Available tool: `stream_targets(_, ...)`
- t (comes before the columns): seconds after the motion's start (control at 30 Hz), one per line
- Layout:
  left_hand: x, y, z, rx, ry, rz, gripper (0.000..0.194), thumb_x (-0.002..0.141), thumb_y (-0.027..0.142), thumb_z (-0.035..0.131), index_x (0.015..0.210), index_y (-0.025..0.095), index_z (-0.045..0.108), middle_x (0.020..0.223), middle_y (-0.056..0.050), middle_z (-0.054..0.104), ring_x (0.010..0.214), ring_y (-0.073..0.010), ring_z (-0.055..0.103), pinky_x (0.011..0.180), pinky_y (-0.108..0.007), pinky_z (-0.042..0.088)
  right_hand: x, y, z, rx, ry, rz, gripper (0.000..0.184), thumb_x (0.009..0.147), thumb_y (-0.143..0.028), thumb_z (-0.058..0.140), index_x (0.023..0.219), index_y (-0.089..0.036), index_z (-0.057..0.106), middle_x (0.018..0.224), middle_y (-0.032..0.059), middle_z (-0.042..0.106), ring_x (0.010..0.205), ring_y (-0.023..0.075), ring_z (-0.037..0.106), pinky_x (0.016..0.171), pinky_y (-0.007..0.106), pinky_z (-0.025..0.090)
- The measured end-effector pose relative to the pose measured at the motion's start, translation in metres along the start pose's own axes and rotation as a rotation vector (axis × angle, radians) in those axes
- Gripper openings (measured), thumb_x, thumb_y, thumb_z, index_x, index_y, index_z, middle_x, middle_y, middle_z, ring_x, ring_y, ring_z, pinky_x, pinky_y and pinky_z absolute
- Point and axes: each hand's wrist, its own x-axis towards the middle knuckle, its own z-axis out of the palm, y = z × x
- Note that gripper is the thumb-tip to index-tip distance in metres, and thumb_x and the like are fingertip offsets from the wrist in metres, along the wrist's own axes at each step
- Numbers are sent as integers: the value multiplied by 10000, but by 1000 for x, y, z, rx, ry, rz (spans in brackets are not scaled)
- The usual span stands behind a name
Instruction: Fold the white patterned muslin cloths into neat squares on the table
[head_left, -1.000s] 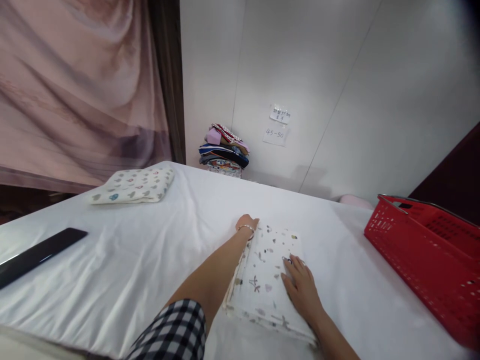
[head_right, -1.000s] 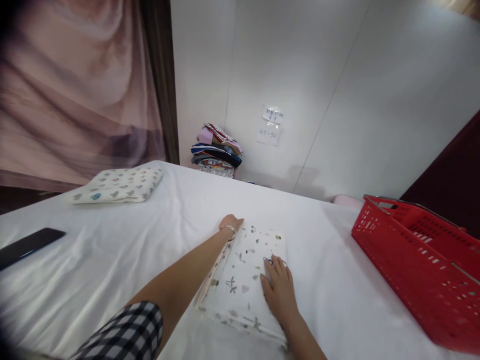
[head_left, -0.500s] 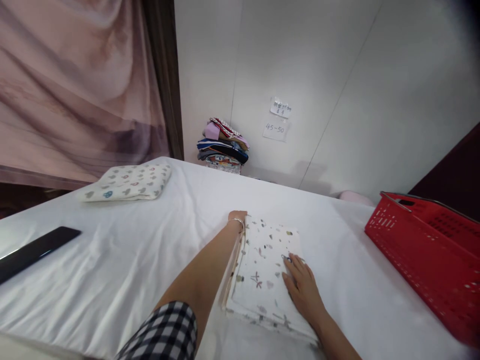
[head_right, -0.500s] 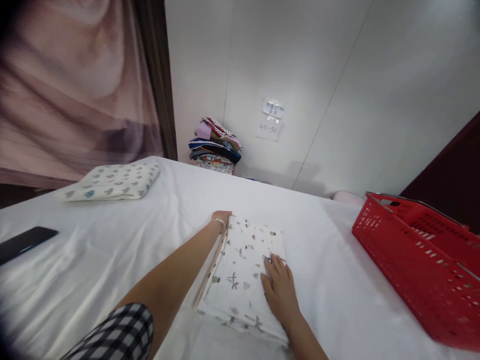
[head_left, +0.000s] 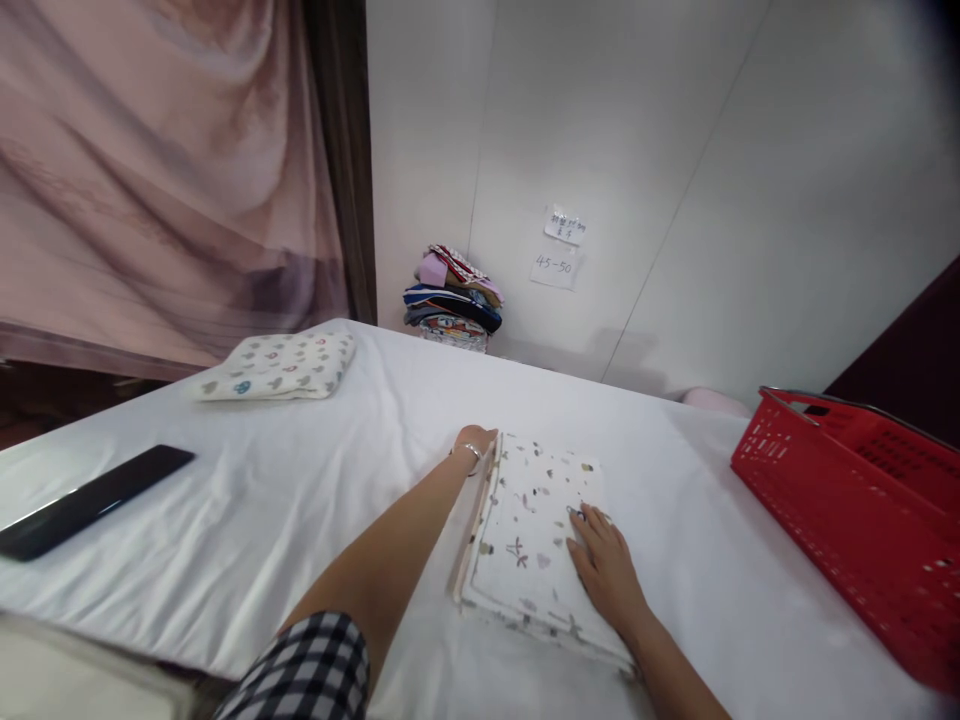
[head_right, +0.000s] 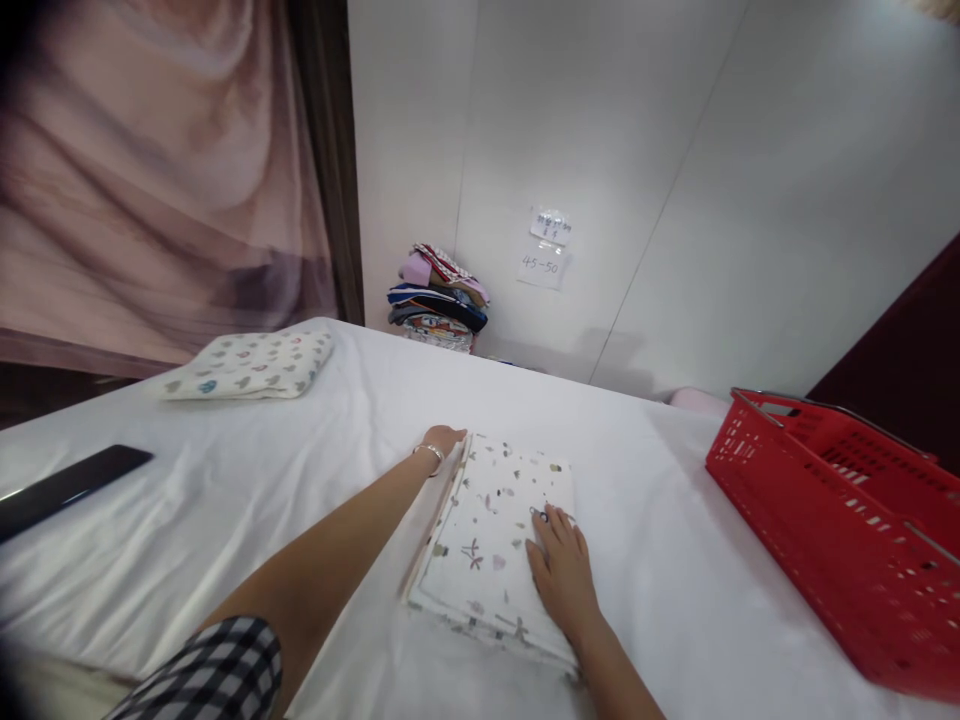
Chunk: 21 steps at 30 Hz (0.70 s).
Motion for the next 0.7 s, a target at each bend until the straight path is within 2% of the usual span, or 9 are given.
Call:
stream_targets(0.23, -39, -4, 10, -44, -94, 28, 364, 680, 521, 519, 656, 176, 634, 725, -54, 666, 710, -180, 610, 586, -217, 424, 2, 0, 0, 40, -3, 16, 429, 824, -373, 357, 1207, -220, 474, 1347, 53, 351, 1260, 211, 252, 1010, 430, 211)
stream_targets(0.37, -50, 2, 12, -48, -122, 42, 253, 620, 425, 603, 607, 173, 626, 709, -58, 661, 703, -184, 604, 591, -223, 417, 5, 8, -6, 196, -12, 33, 457, 799, -408, 396, 1192, -195, 492, 1338, 64, 364, 1256, 206, 266, 1014, 408, 239)
stream_targets(0.5, -53, 1, 3, -88, -89, 42, 153, 653, 313, 576, 665, 171, 632, 739, -50, 661, 717, -163, 597, 582, -206, 407, -1, 19, -7, 334, 23, 112, 493, 798, -444, 385, 1206, -181, 474, 1353, 58, 339, 1262, 185, 256, 1003, 358, 291)
stream_targets(0.7, -66, -17, 0, -168, -27, 7, 233, 708, 378, 537, 712, 162, 626, 730, -37, 659, 690, -151, 589, 538, -202, 395, -8, 18, -7, 197, 16, 40, 455, 792, -384, 398, 1172, -160, 510, 1340, 82, 356, 1269, 215, 231, 1025, 428, 216)
